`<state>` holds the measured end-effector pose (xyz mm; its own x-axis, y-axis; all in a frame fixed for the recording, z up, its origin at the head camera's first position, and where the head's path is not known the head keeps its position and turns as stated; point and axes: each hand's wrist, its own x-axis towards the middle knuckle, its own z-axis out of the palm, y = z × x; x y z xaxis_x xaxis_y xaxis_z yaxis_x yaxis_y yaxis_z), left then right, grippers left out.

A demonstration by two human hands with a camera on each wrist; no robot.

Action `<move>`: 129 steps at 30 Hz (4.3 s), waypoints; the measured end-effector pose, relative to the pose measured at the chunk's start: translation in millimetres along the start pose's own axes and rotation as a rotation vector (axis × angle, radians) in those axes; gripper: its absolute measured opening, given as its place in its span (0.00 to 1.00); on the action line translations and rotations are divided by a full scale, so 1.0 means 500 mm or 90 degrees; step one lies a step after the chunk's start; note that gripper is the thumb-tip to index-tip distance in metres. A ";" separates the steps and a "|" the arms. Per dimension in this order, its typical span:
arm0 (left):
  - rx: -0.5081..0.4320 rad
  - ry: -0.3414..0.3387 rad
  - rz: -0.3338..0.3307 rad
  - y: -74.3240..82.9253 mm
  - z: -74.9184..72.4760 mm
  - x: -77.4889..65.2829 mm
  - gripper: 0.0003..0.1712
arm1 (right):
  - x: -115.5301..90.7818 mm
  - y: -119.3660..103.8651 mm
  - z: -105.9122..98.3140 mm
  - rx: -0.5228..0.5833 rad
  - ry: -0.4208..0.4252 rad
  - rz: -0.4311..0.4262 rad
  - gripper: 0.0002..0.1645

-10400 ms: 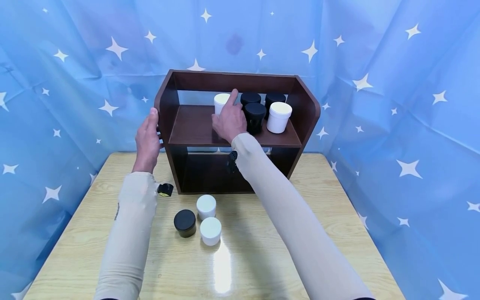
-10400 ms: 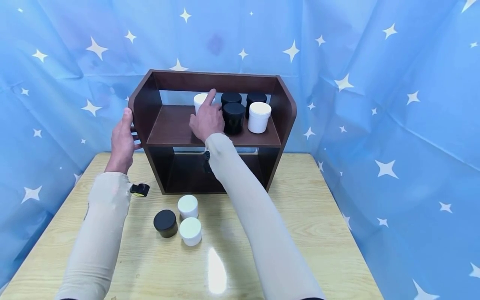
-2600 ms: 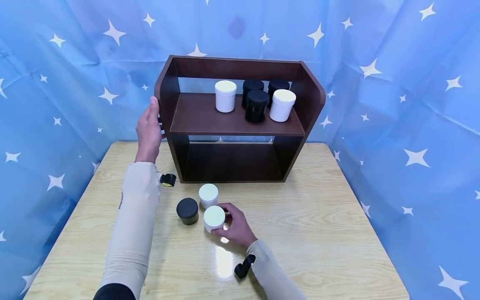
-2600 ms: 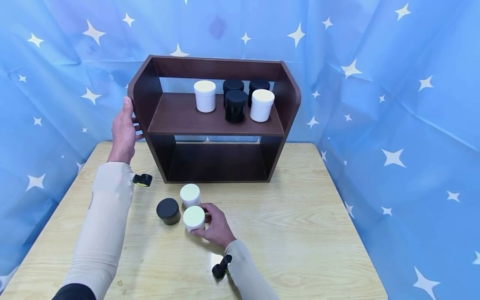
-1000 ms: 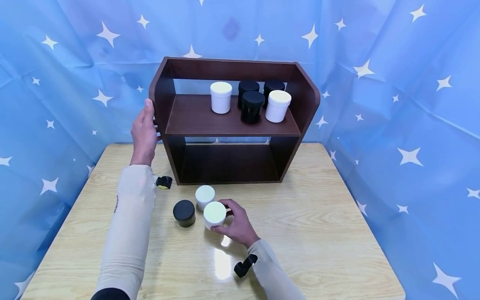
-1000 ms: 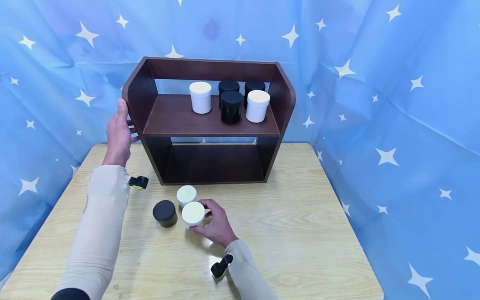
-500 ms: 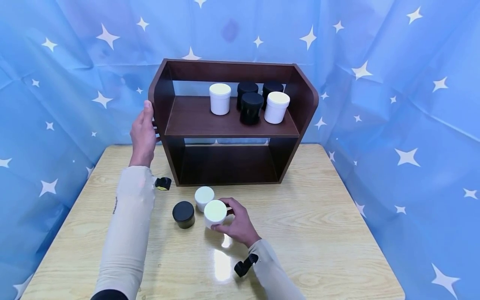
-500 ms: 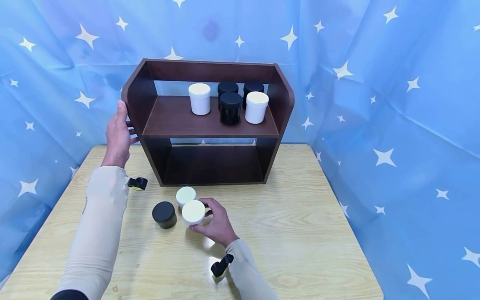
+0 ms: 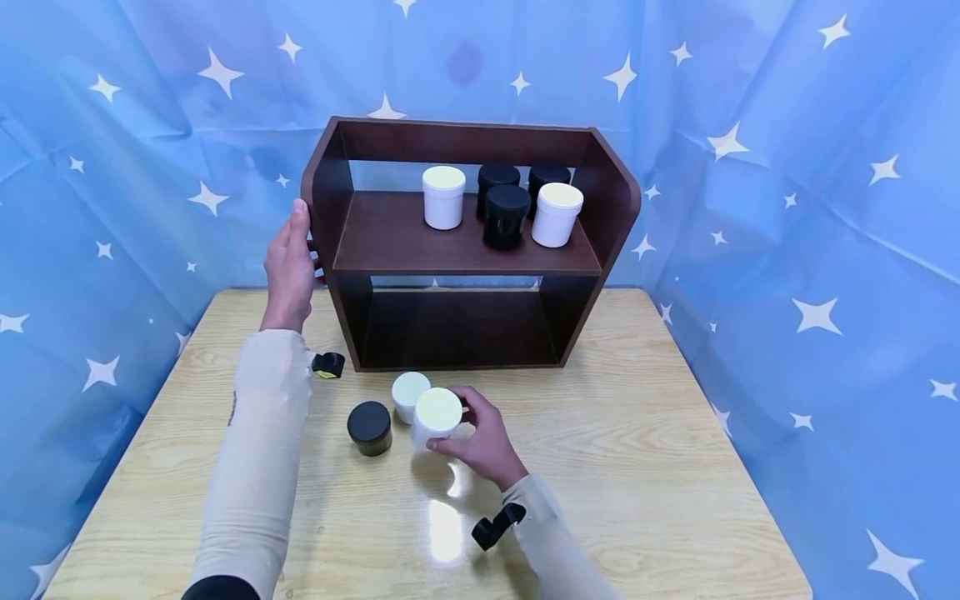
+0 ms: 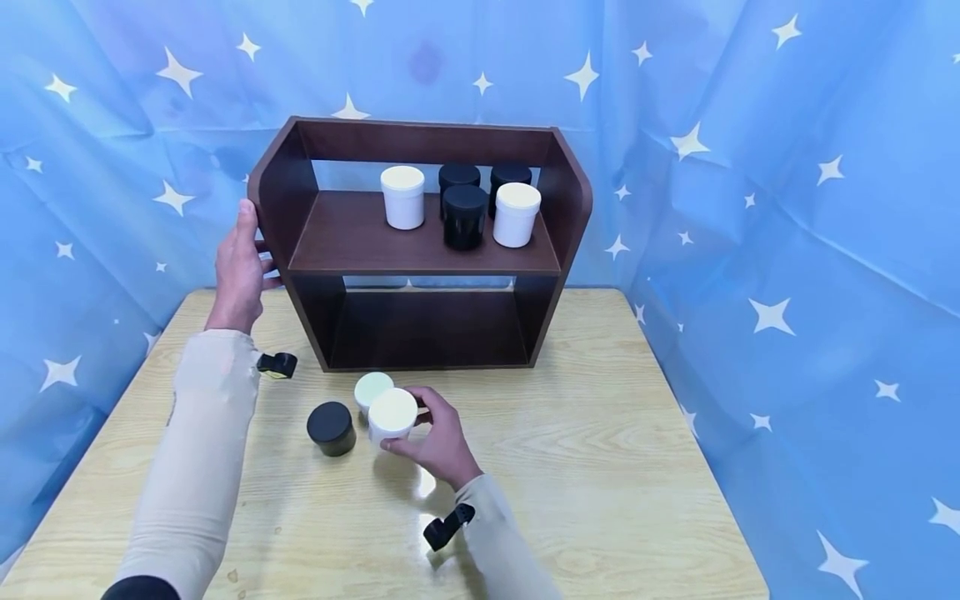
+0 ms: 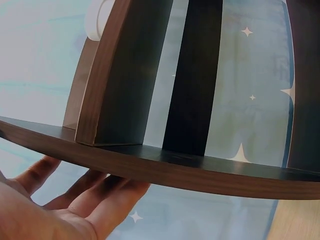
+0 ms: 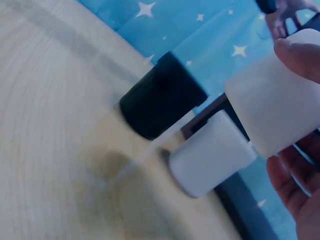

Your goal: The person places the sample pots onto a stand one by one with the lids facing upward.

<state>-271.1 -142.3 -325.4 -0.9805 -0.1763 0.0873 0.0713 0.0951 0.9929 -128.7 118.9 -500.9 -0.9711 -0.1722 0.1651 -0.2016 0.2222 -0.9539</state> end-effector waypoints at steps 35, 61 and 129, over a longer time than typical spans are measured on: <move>0.032 0.008 -0.005 -0.004 -0.003 0.005 0.38 | 0.033 -0.082 -0.044 -0.120 -0.016 -0.092 0.42; 0.021 -0.003 -0.003 -0.007 -0.002 0.005 0.39 | 0.081 -0.119 -0.068 -0.100 0.034 -0.058 0.40; -0.002 -0.004 -0.005 -0.005 -0.003 0.000 0.37 | 0.192 -0.261 -0.156 -0.134 0.076 -0.172 0.41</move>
<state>-270.9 -143.9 -328.0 -0.9822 -0.1710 0.0783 0.0636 0.0899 0.9939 -205.5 148.0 -341.1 -0.8847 -0.1408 0.4444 -0.4628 0.3785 -0.8016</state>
